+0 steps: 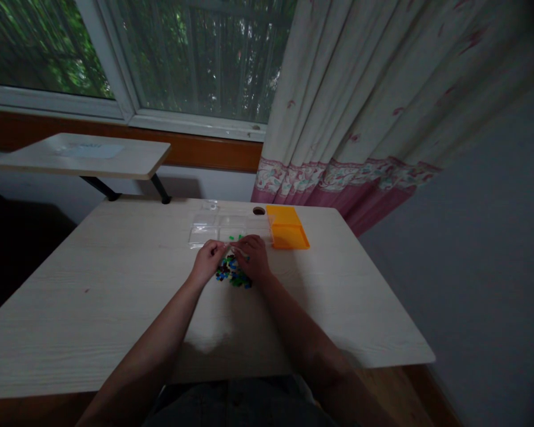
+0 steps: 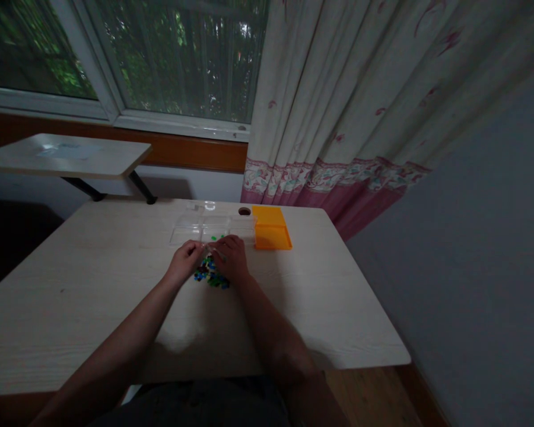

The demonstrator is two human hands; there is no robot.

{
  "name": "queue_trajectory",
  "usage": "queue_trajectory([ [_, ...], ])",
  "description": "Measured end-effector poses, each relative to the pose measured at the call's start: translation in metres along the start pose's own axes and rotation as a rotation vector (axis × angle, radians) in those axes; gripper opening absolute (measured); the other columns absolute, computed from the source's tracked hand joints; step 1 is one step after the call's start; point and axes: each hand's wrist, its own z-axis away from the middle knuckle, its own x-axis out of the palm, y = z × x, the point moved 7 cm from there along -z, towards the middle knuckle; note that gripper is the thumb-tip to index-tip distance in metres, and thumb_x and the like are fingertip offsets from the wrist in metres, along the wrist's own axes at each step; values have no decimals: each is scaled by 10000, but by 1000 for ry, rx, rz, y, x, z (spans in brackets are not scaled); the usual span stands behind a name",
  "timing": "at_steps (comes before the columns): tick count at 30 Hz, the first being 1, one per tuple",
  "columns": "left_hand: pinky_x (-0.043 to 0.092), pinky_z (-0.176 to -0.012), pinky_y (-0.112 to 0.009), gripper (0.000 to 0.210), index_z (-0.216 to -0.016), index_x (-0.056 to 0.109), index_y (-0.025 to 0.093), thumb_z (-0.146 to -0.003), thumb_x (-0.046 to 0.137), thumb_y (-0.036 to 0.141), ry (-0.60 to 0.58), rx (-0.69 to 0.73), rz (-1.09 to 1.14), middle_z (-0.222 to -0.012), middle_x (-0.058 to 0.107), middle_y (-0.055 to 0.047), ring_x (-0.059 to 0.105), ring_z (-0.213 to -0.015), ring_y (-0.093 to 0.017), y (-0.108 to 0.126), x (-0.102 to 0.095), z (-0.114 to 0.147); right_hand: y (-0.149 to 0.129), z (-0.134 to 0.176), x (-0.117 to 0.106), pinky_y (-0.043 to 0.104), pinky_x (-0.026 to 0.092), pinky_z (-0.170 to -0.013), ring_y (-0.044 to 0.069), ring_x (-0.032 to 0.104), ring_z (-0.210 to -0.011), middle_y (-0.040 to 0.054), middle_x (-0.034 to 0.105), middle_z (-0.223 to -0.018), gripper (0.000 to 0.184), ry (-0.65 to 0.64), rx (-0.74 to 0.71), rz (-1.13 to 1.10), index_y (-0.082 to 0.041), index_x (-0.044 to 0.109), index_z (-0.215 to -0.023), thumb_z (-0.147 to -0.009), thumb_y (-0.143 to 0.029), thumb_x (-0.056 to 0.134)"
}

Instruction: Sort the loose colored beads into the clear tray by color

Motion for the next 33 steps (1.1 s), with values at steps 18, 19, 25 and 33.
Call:
queue_trajectory([
  [18, 432, -713, -272, 340, -714, 621, 172, -900, 509, 434, -39, 51, -18, -722, 550, -9, 540, -739, -154, 3, 3, 1, -8, 0, 1, 371, 430, -906, 202, 568, -954, 38, 710, -887, 160, 63, -90, -23, -248, 748, -931, -903, -313, 604],
  [19, 432, -710, -271, 343, -711, 619, 172, -901, 509, 436, -40, 51, -22, -720, 546, -8, 538, -734, -153, 3, 3, 0, -9, 0, 0, 369, 433, -902, 201, 569, -949, 36, 711, -881, 155, 69, -98, -27, -244, 748, -927, -901, -305, 608],
  [25, 442, -727, -275, 347, -729, 633, 173, -918, 482, 422, -35, 78, -53, -743, 560, -15, 551, -756, -157, 2, 2, -1, -4, -2, -4, 361, 443, -894, 196, 580, -937, 31, 716, -874, 130, 86, -51, -28, -244, 752, -921, -892, -274, 628],
  [33, 461, -766, -290, 195, -913, 694, 181, -875, 570, 327, -186, 177, -220, -872, 609, -48, 563, -818, -169, -1, -11, -3, 27, -1, -17, 361, 449, -871, 192, 580, -871, 33, 717, -835, 115, 247, 150, 24, -230, 755, -870, -883, -272, 649],
])
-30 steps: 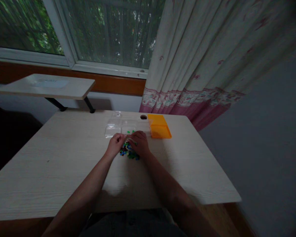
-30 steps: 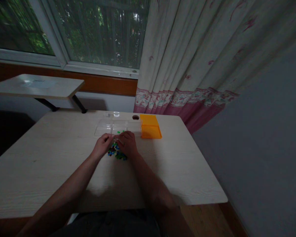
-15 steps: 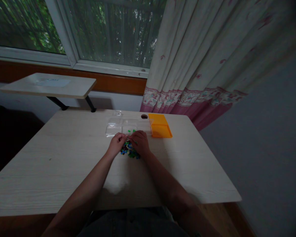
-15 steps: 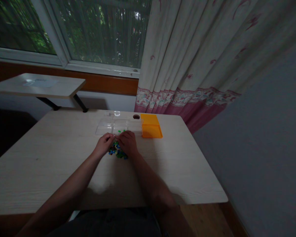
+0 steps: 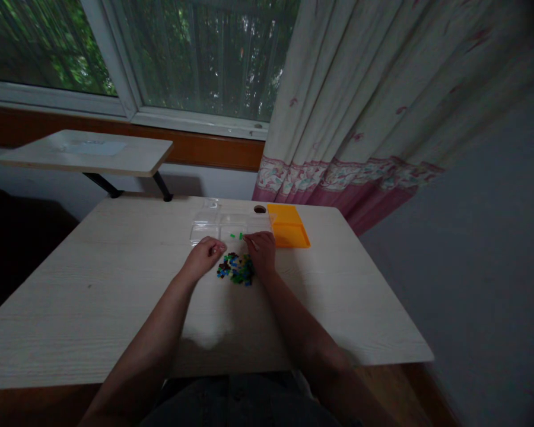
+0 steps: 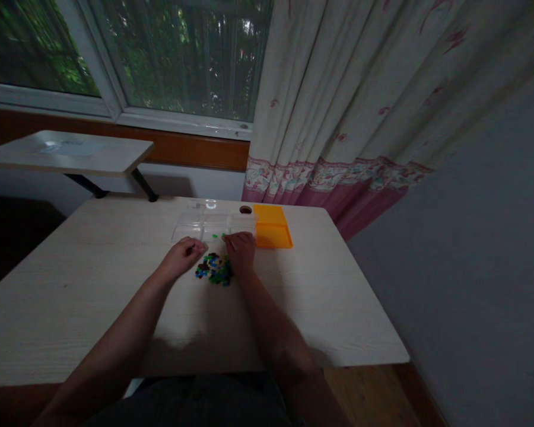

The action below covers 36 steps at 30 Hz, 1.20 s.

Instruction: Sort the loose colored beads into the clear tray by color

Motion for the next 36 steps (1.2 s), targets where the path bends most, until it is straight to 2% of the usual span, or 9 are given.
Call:
queue_trajectory([
  [3, 455, -768, -293, 163, -945, 703, 185, -837, 585, 215, -140, 66, -41, -891, 615, -55, 561, -837, -174, 1, 1, 1, 5, -1, 0, 363, 436, -889, 190, 580, -880, 32, 713, -847, 102, 17, 15, 28, -230, 755, -873, -874, -269, 660],
  [6, 447, -745, -285, 216, -976, 703, 188, -791, 602, 142, -205, 89, -65, -882, 593, -47, 545, -792, -160, 2, 2, 3, 7, 0, 3, 362, 423, -905, 190, 578, -902, 33, 711, -868, 110, 2, 27, 51, -236, 754, -886, -880, -273, 651],
  [13, 434, -717, -268, 241, -1020, 696, 209, -800, 610, 162, -216, 112, -90, -890, 548, -38, 522, -747, -141, 0, 7, 5, 7, -1, 10, 360, 387, -924, 192, 568, -944, 37, 709, -908, 139, -45, 47, 107, -238, 749, -913, -904, -284, 619],
  [21, 449, -735, -279, 227, -1010, 702, 229, -799, 623, 203, -227, 93, -70, -926, 572, -42, 539, -759, -147, -3, 7, 5, 7, 0, 17, 389, 341, -967, 208, 524, -1037, 46, 684, -976, 118, -106, 68, 173, -250, 739, -939, -893, -278, 635],
  [28, 453, -743, -280, 232, -995, 713, 224, -784, 628, 183, -232, 91, -59, -933, 586, -46, 550, -773, -150, -3, 7, 5, 9, 0, 14, 377, 352, -957, 206, 533, -1015, 68, 674, -990, 218, -36, 40, 133, -232, 712, -1062, -948, -274, 531],
  [36, 450, -736, -275, 229, -999, 708, 220, -782, 642, 195, -244, 89, -71, -927, 575, -42, 534, -756, -142, -4, 8, 5, 11, 0, 12, 370, 367, -950, 197, 546, -980, 68, 687, -966, 244, -31, 47, 81, -207, 713, -1048, -964, -283, 497],
])
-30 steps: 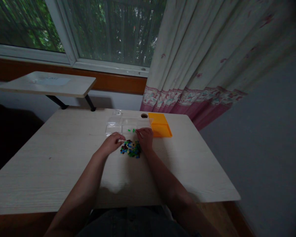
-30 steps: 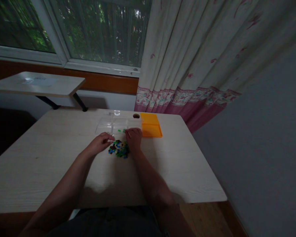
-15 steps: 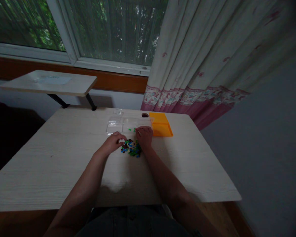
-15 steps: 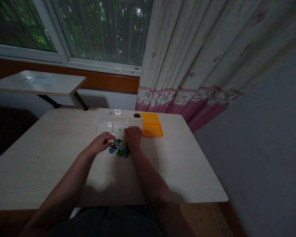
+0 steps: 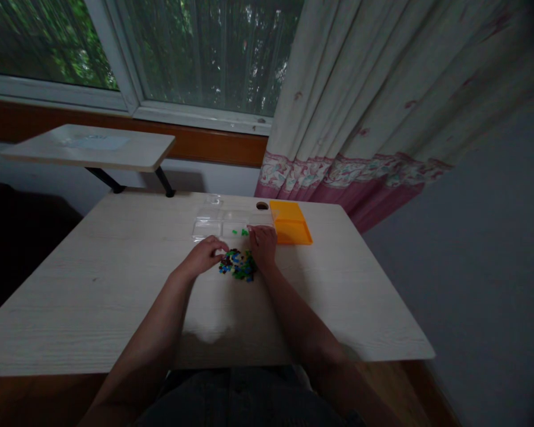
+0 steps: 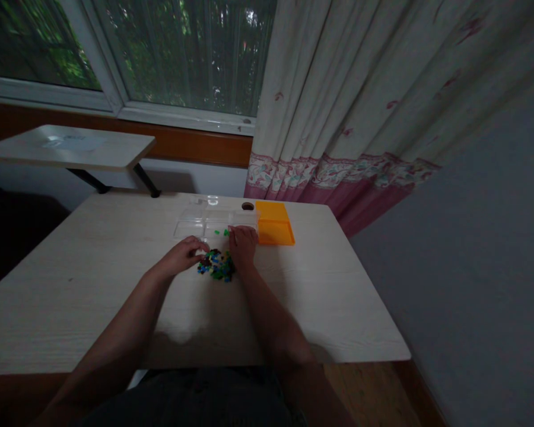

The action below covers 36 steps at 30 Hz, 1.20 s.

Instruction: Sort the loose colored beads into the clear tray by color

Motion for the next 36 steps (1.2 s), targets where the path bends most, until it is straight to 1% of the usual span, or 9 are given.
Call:
queue_trajectory([
  [4, 445, -733, -273, 210, -993, 706, 237, -789, 653, 231, 6, -11, -16, -894, 561, -32, 539, -779, -153, 1, 0, 0, -3, 0, -2, 378, 373, -948, 200, 555, -969, 67, 693, -953, 232, 7, -4, -10, -213, 719, -1023, -960, -276, 504],
  [16, 432, -747, -287, 195, -1007, 680, 250, -823, 615, 251, 41, -14, -162, -870, 578, -30, 557, -805, -179, 9, 4, -1, -3, 0, -2, 373, 389, -934, 199, 559, -958, 64, 687, -936, 226, 1, -2, -14, -219, 720, -997, -956, -286, 509],
  [20, 429, -730, -278, 182, -1001, 679, 244, -849, 580, 254, 47, -12, -148, -857, 574, -30, 559, -786, -172, 11, 2, 0, -2, 0, -2, 371, 390, -931, 201, 561, -958, 65, 687, -933, 220, -3, -1, -6, -215, 720, -992, -954, -284, 514],
  [24, 432, -745, -279, 212, -992, 686, 236, -849, 535, 193, 55, 4, -115, -900, 592, -40, 561, -792, -165, 11, 0, 0, -2, 0, -1, 370, 390, -938, 197, 566, -950, 65, 689, -925, 230, -9, -6, -22, -213, 720, -988, -959, -278, 501],
  [28, 429, -725, -276, 196, -1008, 688, 242, -839, 591, 259, 27, -6, -114, -861, 584, -29, 561, -779, -166, 10, 0, -1, -2, 0, -1, 370, 393, -936, 196, 566, -948, 64, 688, -925, 232, -15, 3, -32, -219, 721, -987, -958, -286, 500],
  [31, 423, -726, -276, 195, -999, 687, 253, -814, 643, 294, 38, -16, -137, -842, 578, -20, 562, -789, -173, 11, 0, -1, -2, 0, -1, 372, 396, -932, 200, 567, -954, 64, 689, -932, 232, -13, 10, -31, -224, 722, -987, -958, -295, 503],
  [36, 405, -696, -271, 161, -984, 683, 271, -843, 615, 305, 53, -31, -190, -824, 573, -18, 559, -779, -177, 16, 2, -1, -3, 0, -2, 366, 407, -924, 201, 568, -941, 61, 693, -919, 230, 0, -7, -27, -219, 726, -977, -956, -297, 510],
])
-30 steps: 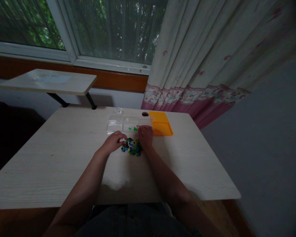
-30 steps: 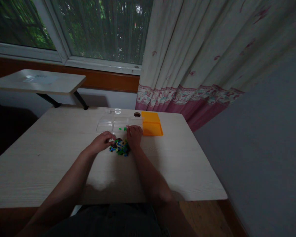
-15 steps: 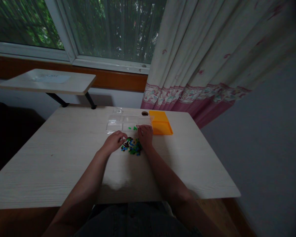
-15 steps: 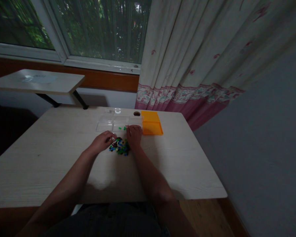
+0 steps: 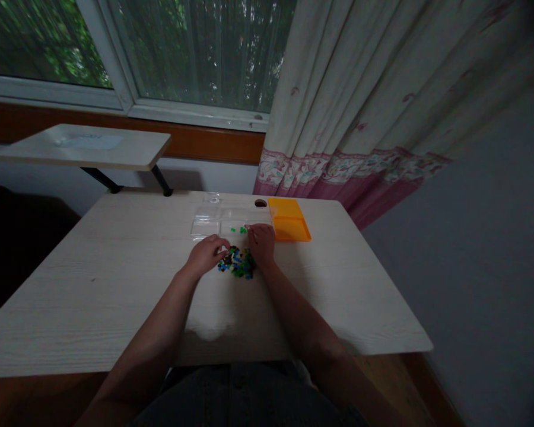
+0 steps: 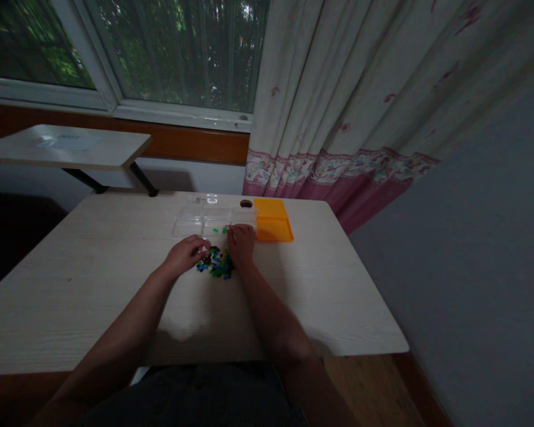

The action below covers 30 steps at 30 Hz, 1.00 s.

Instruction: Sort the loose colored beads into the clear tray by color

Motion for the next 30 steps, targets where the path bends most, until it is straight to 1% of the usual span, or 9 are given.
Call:
queue_trajectory([
  [5, 408, -710, -282, 182, -978, 672, 251, -912, 519, 323, 25, -5, -34, -880, 603, -37, 575, -818, -188, 3, -1, 1, 0, 0, 0, 359, 415, -919, 199, 571, -935, 58, 695, -913, 235, 0, 0, -3, -220, 728, -968, -956, -291, 504],
  [8, 418, -724, -287, 193, -931, 671, 231, -920, 505, 329, 51, -24, -26, -900, 623, -48, 582, -844, -196, 1, -1, 0, 1, 0, 0, 359, 410, -923, 195, 569, -935, 58, 693, -914, 237, -7, 4, -5, -212, 725, -974, -957, -288, 501],
  [13, 439, -742, -280, 251, -888, 659, 195, -920, 508, 393, 158, -69, 145, -860, 618, -48, 575, -821, -182, -5, -2, -3, -4, 0, -2, 363, 417, -925, 195, 572, -936, 63, 691, -914, 230, -5, -14, -9, -212, 724, -952, -956, -283, 504],
  [16, 439, -729, -272, 292, -869, 647, 180, -919, 497, 425, 241, -133, 262, -829, 607, -37, 559, -786, -167, -11, -2, -5, -15, 1, -2, 362, 429, -929, 193, 571, -946, 54, 688, -913, 191, -32, -99, -66, -222, 724, -920, -937, -283, 544],
  [18, 439, -730, -270, 297, -858, 639, 176, -918, 491, 426, 270, -177, 334, -811, 609, -30, 556, -774, -162, -14, -1, -5, -25, 4, 1, 366, 434, -936, 191, 569, -966, 44, 684, -927, 154, -84, -185, -121, -240, 725, -922, -917, -277, 576],
  [20, 439, -730, -269, 297, -843, 631, 174, -916, 485, 422, 286, -199, 389, -794, 609, -24, 554, -765, -159, -15, -1, -6, -34, 8, 5, 374, 436, -941, 194, 562, -991, 35, 680, -946, 133, -139, -253, -158, -263, 725, -951, -897, -283, 604],
  [22, 438, -741, -271, 290, -833, 623, 173, -913, 482, 413, 295, -192, 417, -794, 609, -23, 555, -773, -160, -13, -1, -6, -38, 11, 7, 378, 440, -937, 197, 558, -996, 33, 680, -952, 143, -163, -286, -172, -277, 724, -983, -884, -303, 625],
  [26, 433, -731, -273, 280, -803, 609, 174, -909, 476, 397, 285, -163, 410, -782, 598, -24, 548, -766, -162, -9, -2, -7, -39, 12, 8, 378, 448, -919, 200, 562, -969, 35, 687, -943, 182, -156, -301, -168, -279, 725, -1028, -885, -337, 629],
  [30, 434, -725, -272, 278, -804, 610, 174, -915, 471, 388, 263, -142, 393, -789, 599, -28, 550, -771, -163, -8, 0, -7, -38, 11, 9, 374, 453, -903, 196, 566, -950, 31, 699, -922, 156, -155, -304, -162, -275, 742, -973, -898, -323, 614],
])
